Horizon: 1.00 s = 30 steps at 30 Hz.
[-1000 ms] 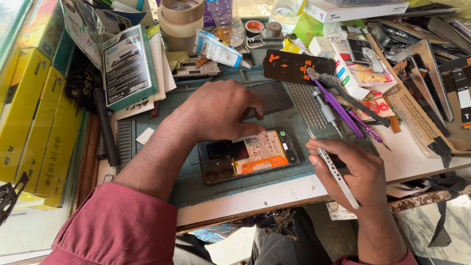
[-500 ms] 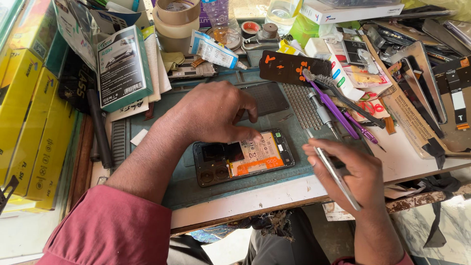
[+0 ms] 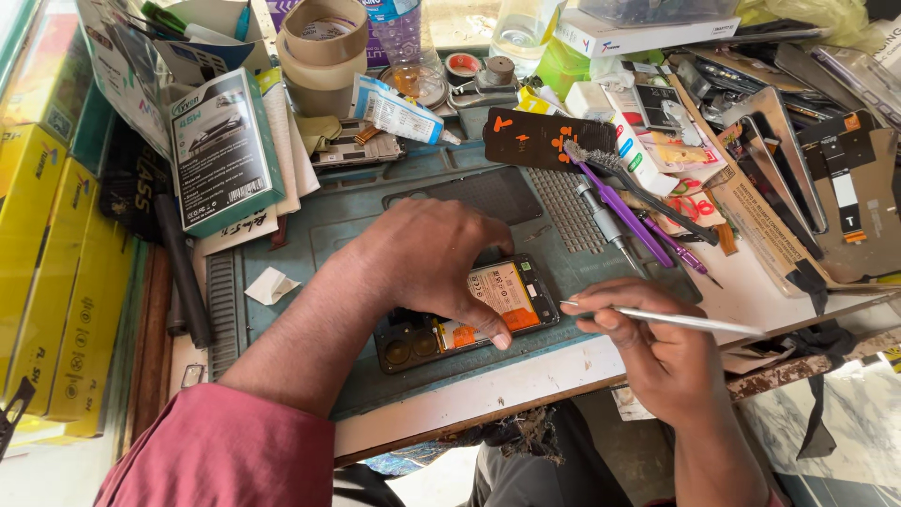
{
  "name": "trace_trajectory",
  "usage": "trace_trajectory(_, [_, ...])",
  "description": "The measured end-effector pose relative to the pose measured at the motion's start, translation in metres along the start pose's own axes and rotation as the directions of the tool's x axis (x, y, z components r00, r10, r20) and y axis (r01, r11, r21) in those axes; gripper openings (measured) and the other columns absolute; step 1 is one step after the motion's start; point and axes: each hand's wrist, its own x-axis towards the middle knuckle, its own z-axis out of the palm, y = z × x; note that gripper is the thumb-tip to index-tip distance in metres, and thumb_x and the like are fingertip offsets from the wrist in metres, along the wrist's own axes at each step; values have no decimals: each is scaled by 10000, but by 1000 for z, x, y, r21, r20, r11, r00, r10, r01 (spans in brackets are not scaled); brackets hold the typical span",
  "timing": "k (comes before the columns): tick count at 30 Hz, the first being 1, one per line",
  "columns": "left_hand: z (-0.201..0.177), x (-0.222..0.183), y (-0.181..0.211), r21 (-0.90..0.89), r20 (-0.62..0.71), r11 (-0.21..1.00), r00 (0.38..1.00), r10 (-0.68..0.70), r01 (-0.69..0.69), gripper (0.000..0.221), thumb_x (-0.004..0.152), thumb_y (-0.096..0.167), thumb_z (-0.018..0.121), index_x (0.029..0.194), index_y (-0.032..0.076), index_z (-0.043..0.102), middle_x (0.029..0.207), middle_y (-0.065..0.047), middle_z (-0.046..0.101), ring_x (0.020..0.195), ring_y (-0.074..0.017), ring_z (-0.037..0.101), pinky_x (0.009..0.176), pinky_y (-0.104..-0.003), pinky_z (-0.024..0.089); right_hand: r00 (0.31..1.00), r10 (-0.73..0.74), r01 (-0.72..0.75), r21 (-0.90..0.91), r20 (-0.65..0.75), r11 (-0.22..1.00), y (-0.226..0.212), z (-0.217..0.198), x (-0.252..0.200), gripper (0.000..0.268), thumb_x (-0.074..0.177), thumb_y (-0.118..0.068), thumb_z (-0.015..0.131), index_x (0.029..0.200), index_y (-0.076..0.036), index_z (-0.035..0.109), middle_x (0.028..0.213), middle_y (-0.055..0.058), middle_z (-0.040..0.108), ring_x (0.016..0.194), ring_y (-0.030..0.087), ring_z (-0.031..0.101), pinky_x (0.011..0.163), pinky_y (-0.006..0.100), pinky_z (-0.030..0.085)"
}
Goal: The person uses a screwdriver and tweezers to remove screws and pry open the back cover of a smartphone. They then use tweezers to carefully lift and disconnect the battery connector ribbon cable from the motherboard.
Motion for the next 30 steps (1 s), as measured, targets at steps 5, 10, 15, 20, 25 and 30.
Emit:
trace_trajectory(5, [1,-3,9,28,45,998,998,-50,49,955,416,663,925,1181,137,701,1031,-96,739,1000,-327,710,852,-479,545,999,25,-25,-9,35,1000,6,-5,0,193,1062,-125,540,1125,37,625,1110,166,686,1019,245,763,900,367,672])
trace_trajectory(10, [6,-2,10,71,49,996,997,-53,49,947,460,663,942,1135,67,649,1126,-128,672,1101,-341,660,904,-471,536,998,65,-66,17,27,998,7,-6,0,167,1039,-112,561,1122,30,588,1098,164,687,1026,239,746,906,380,657])
trace_trajectory(15, [12,-2,11,8,4,999,1000,-31,31,977,459,574,966,1216,76,601,1172,-131,652,1127,-334,648,932,-449,529,998,15,-8,-102,65,995,3,-4,-1,119,1032,-89,590,1075,21,605,1046,155,709,1002,221,756,910,364,646])
trace_trajectory(20, [13,-1,13,29,21,999,999,-24,24,1096,447,537,980,1346,75,556,1256,-133,613,1142,-329,642,926,-444,536,990,-73,96,-194,119,976,-4,-4,0,76,1014,-45,593,1050,17,615,1062,149,709,1003,217,760,902,347,646])
trace_trajectory(25, [12,-1,13,35,64,999,997,-35,32,1092,471,538,975,1349,58,540,1256,-139,619,1141,-326,654,945,-432,542,985,-104,134,-226,140,965,-5,-4,0,61,1007,-11,589,1059,1,619,1075,146,715,1008,221,759,900,344,646])
trace_trajectory(30, [11,-1,13,33,64,999,997,-31,29,1096,466,534,973,1353,59,537,1254,-132,626,1154,-326,650,950,-433,540,975,-169,214,-423,142,881,-8,1,-2,113,934,8,661,1027,-40,619,1053,122,732,974,210,784,819,316,656])
